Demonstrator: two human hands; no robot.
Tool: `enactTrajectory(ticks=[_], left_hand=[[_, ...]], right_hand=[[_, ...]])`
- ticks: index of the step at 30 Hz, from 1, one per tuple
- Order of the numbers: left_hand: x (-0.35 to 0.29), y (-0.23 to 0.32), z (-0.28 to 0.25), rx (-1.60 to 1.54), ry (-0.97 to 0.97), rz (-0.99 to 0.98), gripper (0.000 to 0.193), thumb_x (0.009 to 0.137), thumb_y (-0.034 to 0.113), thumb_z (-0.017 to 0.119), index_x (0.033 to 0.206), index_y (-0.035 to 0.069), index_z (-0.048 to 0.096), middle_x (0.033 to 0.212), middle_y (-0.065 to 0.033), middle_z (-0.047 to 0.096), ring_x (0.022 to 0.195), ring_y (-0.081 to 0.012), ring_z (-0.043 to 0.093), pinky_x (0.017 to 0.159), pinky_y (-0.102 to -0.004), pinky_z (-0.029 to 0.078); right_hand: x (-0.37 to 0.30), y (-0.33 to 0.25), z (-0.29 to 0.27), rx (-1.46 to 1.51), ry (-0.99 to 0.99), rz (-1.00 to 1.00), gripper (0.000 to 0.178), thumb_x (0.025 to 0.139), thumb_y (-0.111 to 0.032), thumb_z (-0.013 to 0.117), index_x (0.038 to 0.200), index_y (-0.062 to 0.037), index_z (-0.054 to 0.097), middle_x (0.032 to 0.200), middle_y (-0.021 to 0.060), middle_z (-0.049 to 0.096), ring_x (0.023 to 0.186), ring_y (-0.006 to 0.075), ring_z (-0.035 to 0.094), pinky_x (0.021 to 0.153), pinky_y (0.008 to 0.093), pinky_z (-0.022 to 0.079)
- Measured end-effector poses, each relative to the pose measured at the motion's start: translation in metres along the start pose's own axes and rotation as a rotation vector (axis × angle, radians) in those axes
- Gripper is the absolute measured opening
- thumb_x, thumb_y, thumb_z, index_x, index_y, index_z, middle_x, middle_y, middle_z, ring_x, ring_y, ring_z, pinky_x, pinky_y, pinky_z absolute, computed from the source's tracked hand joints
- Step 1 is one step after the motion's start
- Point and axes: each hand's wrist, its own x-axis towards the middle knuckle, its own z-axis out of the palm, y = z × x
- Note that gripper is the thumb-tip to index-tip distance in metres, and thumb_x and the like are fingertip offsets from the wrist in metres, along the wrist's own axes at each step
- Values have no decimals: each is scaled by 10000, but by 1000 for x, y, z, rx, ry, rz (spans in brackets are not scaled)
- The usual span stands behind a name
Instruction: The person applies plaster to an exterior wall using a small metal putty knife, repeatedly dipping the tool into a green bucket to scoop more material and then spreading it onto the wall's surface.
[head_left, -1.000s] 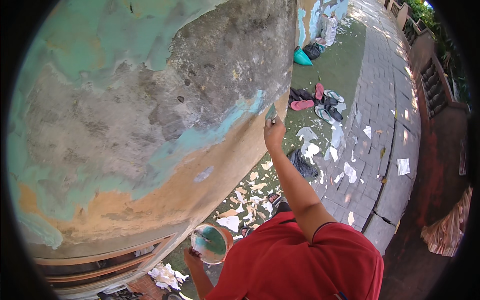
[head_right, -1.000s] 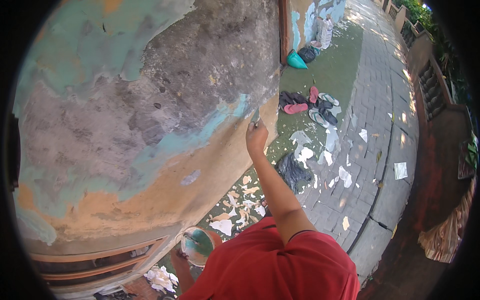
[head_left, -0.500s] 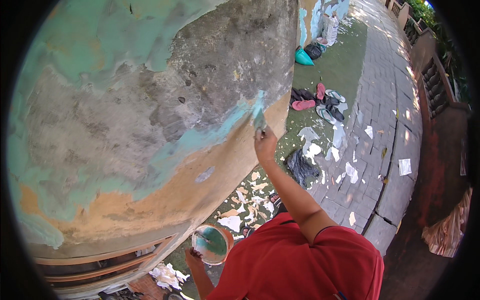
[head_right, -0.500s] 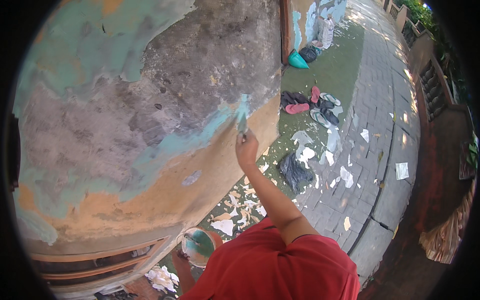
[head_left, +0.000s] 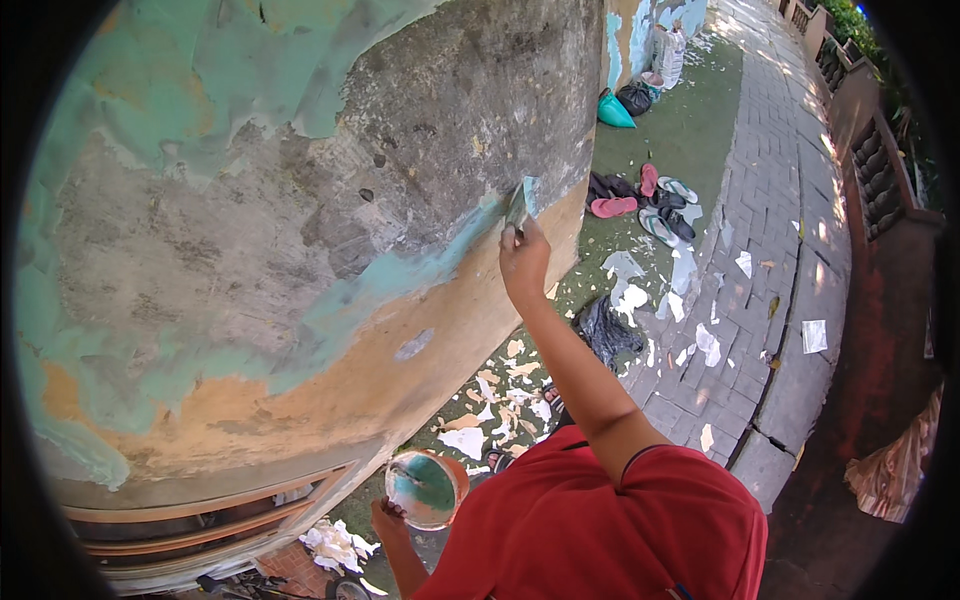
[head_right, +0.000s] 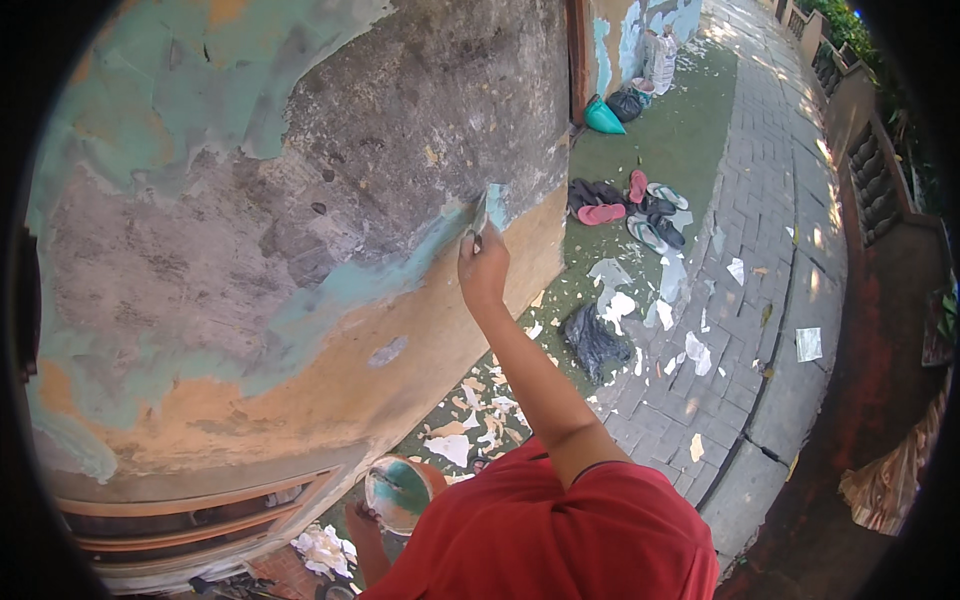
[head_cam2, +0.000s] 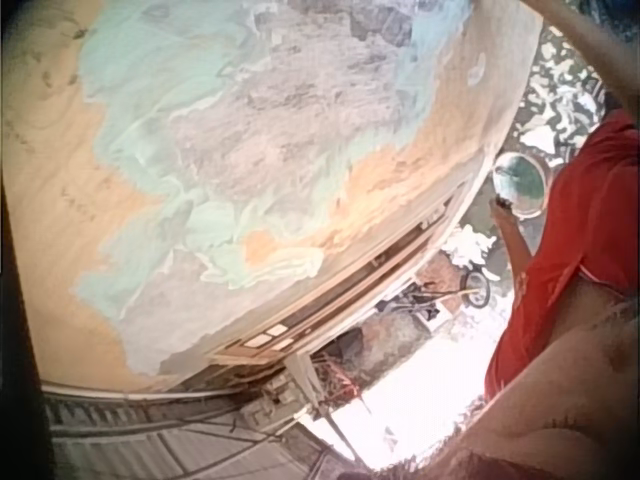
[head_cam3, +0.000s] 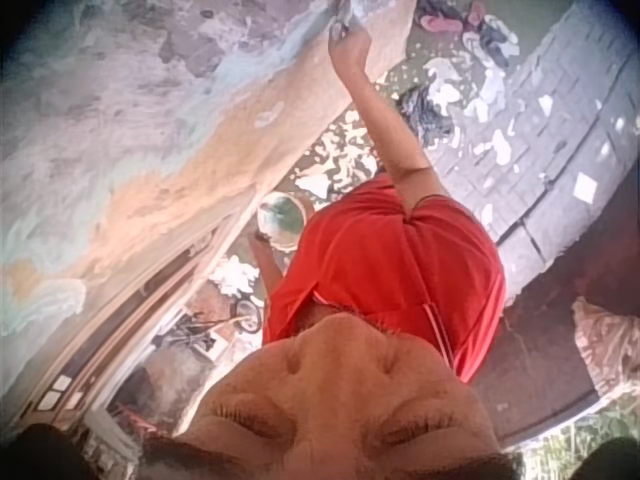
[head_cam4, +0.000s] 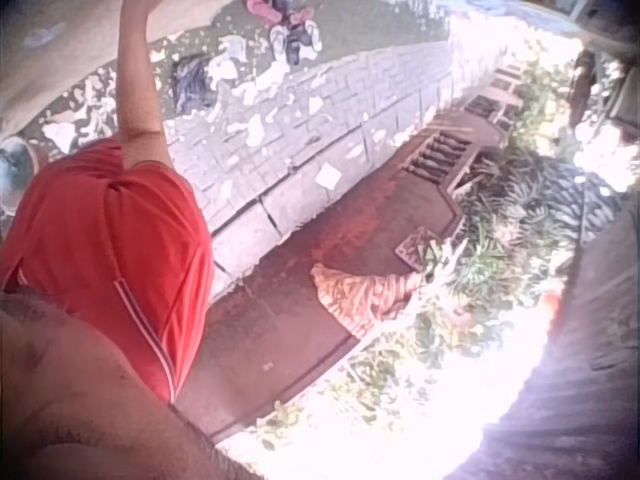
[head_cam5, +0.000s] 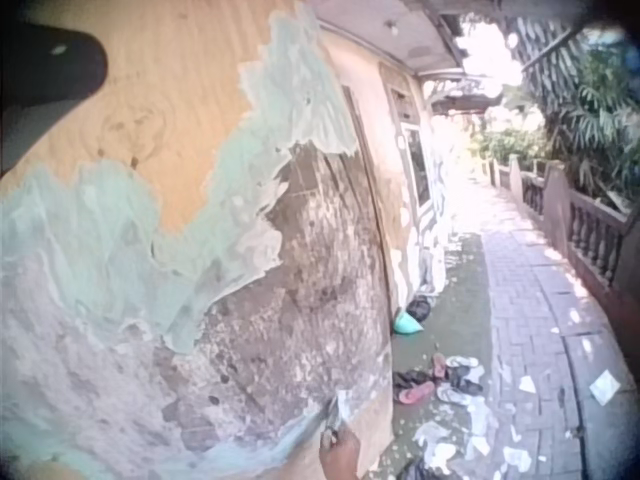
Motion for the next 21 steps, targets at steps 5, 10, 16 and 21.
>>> enactTrajectory(ticks=[5,10,16,21], left_hand=[[2,-10,-4,-14,-4,11,358,885,401,556,922,45,567,688,-13,483,570,-149,480,495,-302,396],[0,-4,0,-23,15,-19,359,881,397,564,932,42,569,694,-13,483,569,-147,479,494,-301,396],[4,-11,-10,-48,18,-13,367,885,394,556,939,32,575,690,-18,486,571,-151,493,492,-307,403],[10,-19,-14,-49,10,-5,369,885,401,557,930,36,578,681,-19,485,571,-153,499,491,-310,405]], right_hand=[[11,36,-36,-98,20,32,157,866,-81,581,925,63,604,674,147,626,606,198,651,566,334,528],[38,131,-17,-259,-26,153,195,805,-119,618,891,55,632,698,254,610,708,423,623,638,442,483],[64,25,-2,-88,-84,5,218,819,-121,610,864,92,618,707,275,621,670,359,662,599,409,506],[74,-38,-49,203,-70,103,238,873,-57,574,993,146,602,865,179,669,678,204,673,577,309,607]])
